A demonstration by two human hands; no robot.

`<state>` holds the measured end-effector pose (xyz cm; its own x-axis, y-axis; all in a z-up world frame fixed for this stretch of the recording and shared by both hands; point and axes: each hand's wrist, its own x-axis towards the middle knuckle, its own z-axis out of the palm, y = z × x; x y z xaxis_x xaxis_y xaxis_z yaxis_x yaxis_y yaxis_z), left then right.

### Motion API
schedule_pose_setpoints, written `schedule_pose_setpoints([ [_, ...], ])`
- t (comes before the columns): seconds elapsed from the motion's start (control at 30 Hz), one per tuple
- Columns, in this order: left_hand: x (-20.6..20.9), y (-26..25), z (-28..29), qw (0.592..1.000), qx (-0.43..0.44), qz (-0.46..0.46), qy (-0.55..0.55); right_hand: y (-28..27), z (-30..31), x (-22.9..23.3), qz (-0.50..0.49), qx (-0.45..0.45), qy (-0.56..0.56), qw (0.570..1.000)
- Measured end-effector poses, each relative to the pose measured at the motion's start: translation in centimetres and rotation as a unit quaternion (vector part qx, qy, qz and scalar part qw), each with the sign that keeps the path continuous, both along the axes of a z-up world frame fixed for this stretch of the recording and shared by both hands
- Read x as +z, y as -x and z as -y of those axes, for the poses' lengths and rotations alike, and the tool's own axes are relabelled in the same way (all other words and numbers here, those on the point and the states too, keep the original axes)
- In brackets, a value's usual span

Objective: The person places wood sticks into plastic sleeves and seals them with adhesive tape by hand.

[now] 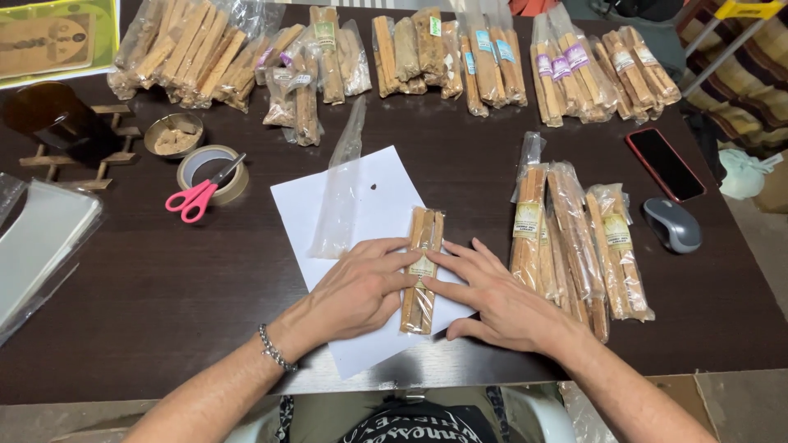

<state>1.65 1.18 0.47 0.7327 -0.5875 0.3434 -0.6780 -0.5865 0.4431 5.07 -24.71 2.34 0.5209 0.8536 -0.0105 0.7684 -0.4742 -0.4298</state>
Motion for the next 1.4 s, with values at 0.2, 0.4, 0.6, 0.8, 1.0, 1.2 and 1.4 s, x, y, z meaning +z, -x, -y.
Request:
schedule_pose_setpoints([
  [0.2,1.0,-0.4,-0.2,1.000,-0.009,-0.026,-0.002,-0.8,0.2,0.4,0.005,0.032,0.010,0.999],
  [0.4,2.4,0.6,-0.1,0.998,-0.020,-0.059,-0.024,-0.7,0.2,0.6,-0.009,0.041,0.031,0.999],
  [0.6,-0.2,0.2,-0.6,0.986,0.120,-0.083,0.076,0.9,-0.1,0.9,-0.060,-0.022,-0.009,0.998],
  [0.8,3.6,0.0,3.6,0.943,0.241,-0.206,-0.105,6.5,-0.6,0.1,-0.257,-0.169,-0.347,0.886],
  [1.0,-0.5,-2.7,7.6,0.937,0.288,-0.123,-0.158,9.4,0.6,-4.6,-0.286,-0.195,-0.534,0.772],
  [1.2,-2.2,-3.4,8.4,0.939,0.303,-0.081,-0.140,8.7,3.6,-7.5,-0.262,-0.193,-0.543,0.774],
  [1.4,1.9,-1.3,6.1,0.940,0.288,-0.147,-0.104,8.0,4.4,-7.2,-0.217,-0.224,-0.550,0.775],
])
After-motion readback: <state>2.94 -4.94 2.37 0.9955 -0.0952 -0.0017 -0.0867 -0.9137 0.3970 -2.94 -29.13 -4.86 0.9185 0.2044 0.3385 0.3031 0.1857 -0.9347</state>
